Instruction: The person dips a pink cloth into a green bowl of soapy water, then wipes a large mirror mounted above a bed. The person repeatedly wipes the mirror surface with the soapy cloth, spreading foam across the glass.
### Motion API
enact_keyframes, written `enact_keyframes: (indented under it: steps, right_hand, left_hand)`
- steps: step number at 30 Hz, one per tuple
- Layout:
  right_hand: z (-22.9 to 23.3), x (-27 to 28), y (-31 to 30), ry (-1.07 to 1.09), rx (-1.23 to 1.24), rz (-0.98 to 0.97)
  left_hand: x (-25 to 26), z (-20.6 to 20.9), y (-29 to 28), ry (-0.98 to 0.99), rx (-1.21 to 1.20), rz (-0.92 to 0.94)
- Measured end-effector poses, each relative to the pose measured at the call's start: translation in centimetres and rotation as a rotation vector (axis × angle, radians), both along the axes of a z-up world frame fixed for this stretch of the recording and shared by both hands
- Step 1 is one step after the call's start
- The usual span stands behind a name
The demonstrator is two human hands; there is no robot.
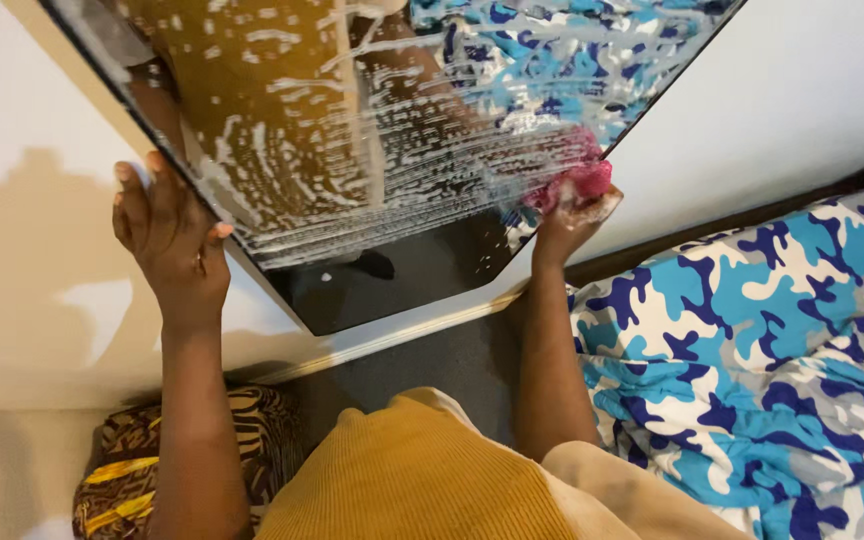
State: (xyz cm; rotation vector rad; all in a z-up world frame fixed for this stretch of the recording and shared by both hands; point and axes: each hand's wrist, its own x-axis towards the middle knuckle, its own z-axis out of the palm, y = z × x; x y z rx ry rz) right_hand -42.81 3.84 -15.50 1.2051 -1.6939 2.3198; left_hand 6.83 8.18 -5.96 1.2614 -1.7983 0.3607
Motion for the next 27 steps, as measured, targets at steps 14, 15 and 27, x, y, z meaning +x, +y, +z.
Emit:
enact_keyframes:
  steps: [14, 15, 27]
  right_hand:
    - [-6.3, 3.3, -2.7, 0.146, 0.192, -0.272]
    - [-6.1, 4.4, -2.3, 0.141, 0.187, -0.251]
    - [-2.3, 19.7, 3.7, 0.049, 0.011, 0.284]
  left_hand:
    - [-4.6, 1.0, 4.6, 0.399, 0.035, 0.085]
    - [-4.5, 0.6, 4.6, 0.401, 0.067, 0.069]
    - [-3.0, -1.3, 3.3, 0.489, 0.365, -0.053]
